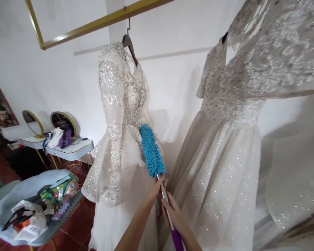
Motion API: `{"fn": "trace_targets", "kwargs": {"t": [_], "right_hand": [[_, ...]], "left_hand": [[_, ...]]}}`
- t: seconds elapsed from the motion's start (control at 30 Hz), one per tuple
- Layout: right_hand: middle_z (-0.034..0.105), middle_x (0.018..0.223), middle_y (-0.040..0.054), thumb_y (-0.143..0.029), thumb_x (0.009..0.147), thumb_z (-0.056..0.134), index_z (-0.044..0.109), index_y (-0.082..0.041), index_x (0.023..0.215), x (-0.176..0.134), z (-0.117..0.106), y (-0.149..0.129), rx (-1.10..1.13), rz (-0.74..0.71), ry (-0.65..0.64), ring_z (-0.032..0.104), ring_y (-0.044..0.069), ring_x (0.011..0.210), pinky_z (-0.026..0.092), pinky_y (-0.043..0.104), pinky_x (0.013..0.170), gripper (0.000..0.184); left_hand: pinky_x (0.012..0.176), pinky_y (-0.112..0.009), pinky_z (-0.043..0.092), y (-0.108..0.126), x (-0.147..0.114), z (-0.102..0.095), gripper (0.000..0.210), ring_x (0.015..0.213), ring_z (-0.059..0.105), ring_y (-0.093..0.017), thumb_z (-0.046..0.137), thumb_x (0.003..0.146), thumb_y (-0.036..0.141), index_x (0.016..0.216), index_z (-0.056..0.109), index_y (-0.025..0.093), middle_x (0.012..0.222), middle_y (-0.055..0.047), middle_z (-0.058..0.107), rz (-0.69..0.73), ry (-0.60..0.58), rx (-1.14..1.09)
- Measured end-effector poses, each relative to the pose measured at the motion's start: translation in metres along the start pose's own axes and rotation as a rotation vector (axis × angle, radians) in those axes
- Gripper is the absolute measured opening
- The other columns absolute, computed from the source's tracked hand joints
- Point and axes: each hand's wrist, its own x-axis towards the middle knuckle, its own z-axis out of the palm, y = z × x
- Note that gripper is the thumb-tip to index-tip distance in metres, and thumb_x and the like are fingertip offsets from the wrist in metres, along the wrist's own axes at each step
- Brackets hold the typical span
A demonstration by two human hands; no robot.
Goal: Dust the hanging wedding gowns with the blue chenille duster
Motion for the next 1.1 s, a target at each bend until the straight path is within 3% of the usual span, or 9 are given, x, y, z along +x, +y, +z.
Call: {"fn": "trace_targets", "kwargs": {"t": [0.33,0.47,0.67,0.8,0.97,1.1], "right_hand": [[0.042,0.039,-0.0132,-0.063,0.072,0.053,0.045,-0.013,0.118,-0.015,-0.015,0.052,-0.016,0.096,0.107,0.034,0.006,0.024,0.029,0.016,0.024,0.068],[0.043,0.040,-0.0134,-0.065,0.071,0.051,0.045,-0.015,0.113,-0.022,-0.020,0.050,0.010,0.086,0.111,0.034,0.005,0.023,0.029,0.016,0.024,0.065],[0.042,0.043,-0.0144,-0.062,0.075,0.050,0.041,-0.018,0.116,-0.022,-0.019,0.011,0.012,-0.021,0.097,0.033,0.005,0.024,0.028,0.016,0.023,0.061],[0.040,0.042,-0.0147,-0.055,0.079,0.048,0.041,-0.019,0.117,-0.013,-0.011,-0.010,-0.052,-0.078,0.045,0.034,0.006,0.025,0.031,0.017,0.024,0.053],[0.042,0.046,-0.0134,-0.051,0.080,0.049,0.040,-0.018,0.122,-0.006,-0.003,0.004,-0.050,-0.043,-0.017,0.035,0.006,0.026,0.033,0.019,0.026,0.054],[0.040,0.043,-0.0127,-0.052,0.077,0.053,0.042,-0.016,0.123,-0.006,-0.003,0.036,-0.052,0.027,0.056,0.035,0.007,0.029,0.031,0.019,0.027,0.060]], "left_hand": [[0.046,-0.024,0.026,-0.060,-0.009,0.006,0.047,0.042,0.039,-0.009,0.061,0.062,0.063,0.075,0.051,0.019,0.050,0.005,0.050,-0.108,-0.050,0.040],[0.046,-0.024,0.027,-0.055,-0.012,0.015,0.041,0.041,0.039,-0.010,0.063,0.064,0.058,0.073,0.053,0.020,0.049,0.004,0.050,-0.108,-0.083,0.065],[0.049,-0.024,0.031,-0.008,-0.008,0.029,0.034,0.046,0.044,-0.010,0.061,0.070,0.051,0.079,0.056,0.019,0.052,0.005,0.052,0.029,-0.131,0.072],[0.050,-0.023,0.033,0.011,-0.003,0.025,0.035,0.046,0.044,-0.009,0.060,0.070,0.052,0.080,0.054,0.019,0.051,0.006,0.049,0.101,-0.065,0.035],[0.048,-0.023,0.032,-0.008,-0.002,0.006,0.041,0.046,0.044,-0.009,0.061,0.066,0.057,0.079,0.051,0.020,0.052,0.007,0.048,0.023,0.013,0.000],[0.049,-0.024,0.032,-0.043,-0.001,-0.002,0.048,0.046,0.044,-0.009,0.061,0.063,0.063,0.082,0.051,0.020,0.052,0.007,0.049,-0.053,0.021,0.014]]}}
